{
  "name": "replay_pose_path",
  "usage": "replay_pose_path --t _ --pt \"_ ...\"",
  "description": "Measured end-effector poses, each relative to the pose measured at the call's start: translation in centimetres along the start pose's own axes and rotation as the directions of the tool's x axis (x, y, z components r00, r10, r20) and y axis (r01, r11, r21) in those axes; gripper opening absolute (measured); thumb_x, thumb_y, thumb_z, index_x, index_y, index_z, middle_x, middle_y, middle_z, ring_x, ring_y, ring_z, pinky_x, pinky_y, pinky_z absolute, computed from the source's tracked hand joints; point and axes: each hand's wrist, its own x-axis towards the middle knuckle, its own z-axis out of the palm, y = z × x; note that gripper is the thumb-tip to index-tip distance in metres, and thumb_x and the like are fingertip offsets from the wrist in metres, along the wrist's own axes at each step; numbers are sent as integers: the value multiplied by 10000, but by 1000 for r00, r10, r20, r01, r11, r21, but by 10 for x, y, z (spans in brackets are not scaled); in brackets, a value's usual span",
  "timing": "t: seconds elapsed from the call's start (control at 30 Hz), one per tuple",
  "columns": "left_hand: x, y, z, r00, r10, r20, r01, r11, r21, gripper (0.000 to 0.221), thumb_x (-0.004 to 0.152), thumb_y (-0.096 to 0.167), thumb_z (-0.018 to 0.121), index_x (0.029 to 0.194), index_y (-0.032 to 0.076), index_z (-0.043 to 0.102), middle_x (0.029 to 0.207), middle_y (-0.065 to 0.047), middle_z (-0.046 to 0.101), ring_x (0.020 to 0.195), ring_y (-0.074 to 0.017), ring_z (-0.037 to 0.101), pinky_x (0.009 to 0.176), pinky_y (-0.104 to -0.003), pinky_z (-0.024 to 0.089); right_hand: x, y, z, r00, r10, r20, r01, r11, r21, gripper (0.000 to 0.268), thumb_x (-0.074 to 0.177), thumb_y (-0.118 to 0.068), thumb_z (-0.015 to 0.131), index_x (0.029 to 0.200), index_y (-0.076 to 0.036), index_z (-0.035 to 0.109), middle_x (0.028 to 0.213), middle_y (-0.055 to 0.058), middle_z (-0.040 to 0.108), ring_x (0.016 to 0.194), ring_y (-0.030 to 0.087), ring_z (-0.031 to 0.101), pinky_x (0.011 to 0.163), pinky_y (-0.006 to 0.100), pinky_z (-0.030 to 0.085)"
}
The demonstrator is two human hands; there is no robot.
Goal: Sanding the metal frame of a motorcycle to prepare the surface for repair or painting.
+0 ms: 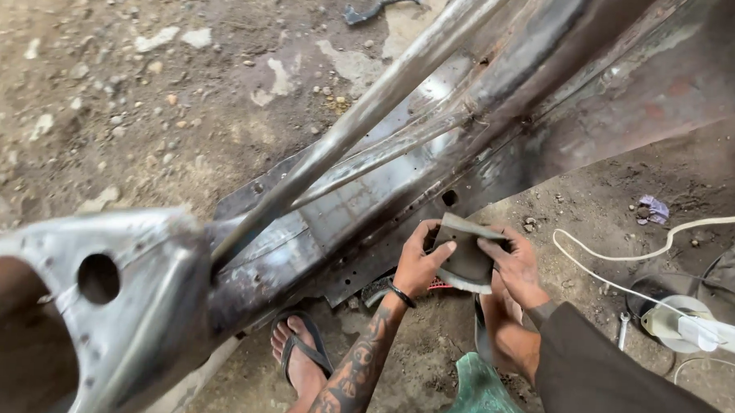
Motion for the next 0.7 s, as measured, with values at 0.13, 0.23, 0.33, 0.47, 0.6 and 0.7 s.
replay_pose_path --t 0.13,0.23,0.33,0.47,0.6,0.7 --pt "-31 11 -2 1000 5 -3 -5 1000 17 511 942 260 760 1365 40 575 1211 -231 658 1170 -401 654 963 -554 555 -8 0 -15 998 -47 43 47 999 0 85 964 -102 762 1014 -45 725 923 75 709 899 128 618 865 338 521" --pt "-57 18 4 999 38 -8 -37 992 120 472 942 213 745 1357 55 586 1185 -209 685 1114 -393 688 897 -535 596 -20 -9 -26 991 -59 124 60 998 -5 35 963 -53 744 979 -42 715 911 119 736 882 145 650 853 355 534" --pt "-95 43 12 993 119 -25 -111 971 210 411 980 123 676 1362 18 567 1167 -250 678 1099 -442 683 877 -574 604 -16 18 -53 971 -10 240 17 1000 -25 48 944 -12 743 964 -27 702 902 144 745 851 187 674 827 393 560" --pt "-127 63 16 974 217 -69 -195 950 245 410 1005 113 640 1380 -21 545 1183 -303 659 1127 -489 662 903 -614 597 -10 -2 -74 926 60 372 15 980 -197 98 933 -9 770 979 60 719 933 209 762 840 264 691 812 453 576" --pt "-145 65 23 962 249 -110 -226 956 189 433 998 182 674 1387 28 560 1199 -264 671 1133 -441 671 924 -573 599 -40 -115 -61 908 176 380 55 849 -526 183 906 -92 807 1051 18 785 977 187 795 864 257 715 863 505 578" --pt "-152 64 32 952 280 -123 -250 945 212 397 908 215 700 1292 135 633 1177 -81 736 1040 -220 695 924 -367 573 -29 -157 -71 718 301 627 -41 918 -394 427 811 -50 797 1218 68 740 1131 177 772 919 275 720 784 361 583"
